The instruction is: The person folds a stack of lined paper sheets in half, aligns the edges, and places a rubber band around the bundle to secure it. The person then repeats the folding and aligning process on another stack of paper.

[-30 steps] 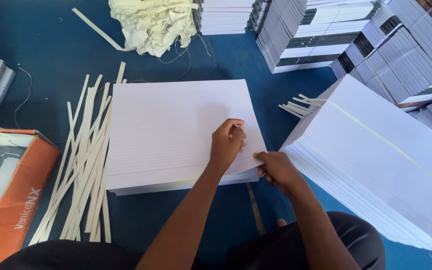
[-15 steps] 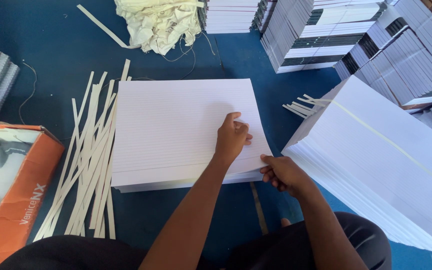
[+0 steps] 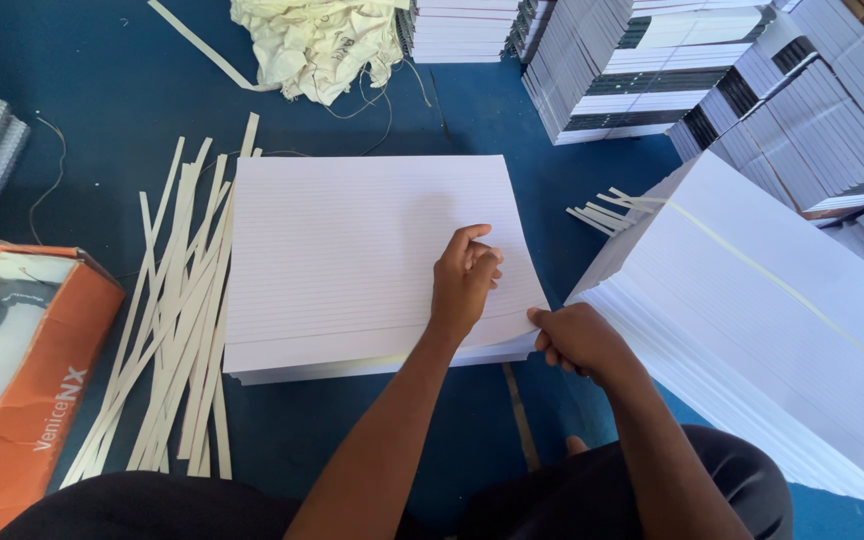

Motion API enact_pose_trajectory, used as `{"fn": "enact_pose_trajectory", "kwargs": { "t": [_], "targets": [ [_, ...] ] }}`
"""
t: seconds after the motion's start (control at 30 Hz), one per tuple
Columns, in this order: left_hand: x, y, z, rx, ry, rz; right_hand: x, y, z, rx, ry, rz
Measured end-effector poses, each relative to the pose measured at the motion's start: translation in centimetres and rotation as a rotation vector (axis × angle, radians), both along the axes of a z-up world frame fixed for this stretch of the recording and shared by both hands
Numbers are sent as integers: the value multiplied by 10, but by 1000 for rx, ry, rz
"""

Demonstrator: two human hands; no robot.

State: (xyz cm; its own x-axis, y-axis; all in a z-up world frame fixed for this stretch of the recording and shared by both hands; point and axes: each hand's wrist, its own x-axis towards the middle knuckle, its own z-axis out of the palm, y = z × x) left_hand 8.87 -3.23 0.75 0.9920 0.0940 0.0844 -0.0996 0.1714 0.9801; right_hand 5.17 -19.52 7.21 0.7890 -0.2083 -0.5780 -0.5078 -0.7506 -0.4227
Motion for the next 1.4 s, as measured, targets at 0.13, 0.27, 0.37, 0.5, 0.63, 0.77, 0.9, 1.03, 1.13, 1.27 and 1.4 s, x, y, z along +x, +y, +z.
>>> {"fn": "enact_pose_trajectory", "kwargs": {
  "t": [0.13, 0.27, 0.37, 0.5, 0.63, 0.77, 0.9, 1.03, 1.13, 1.27, 1.4],
  "targets": [
    [3, 1, 2, 16, 9, -34, 2, 13, 14, -168, -35, 63],
    [6, 2, -1, 7, 13, -56, 0, 26, 27, -318, -74, 127],
    [13, 1, -3, -64, 92, -47, 0, 37, 33, -405, -97, 211],
    [25, 4, -4, -233, 212, -65, -5, 57, 36, -549, -288, 408],
    [30, 13, -5, -364, 273, -121, -14, 80, 34, -654, -196, 609],
    [30, 16, -5, -369, 307, -139, -16, 84, 32, -678, -151, 746],
    [32, 16, -4, -362, 319, -146, -8, 73, 18, -717, -127, 954],
    [34, 15, -6, -347, 342, -142, -1, 53, -1, -557, -236, 1050],
    [41, 14, -10, -335, 339, -138, 3, 41, -8, -414, -229, 1028],
    [58, 15, -15, -280, 313, -101, 7, 32, -5, -315, -142, 926],
    [76, 24, -17, -348, 287, -107, 5, 30, 1, -268, -215, 962]
  ]
}}
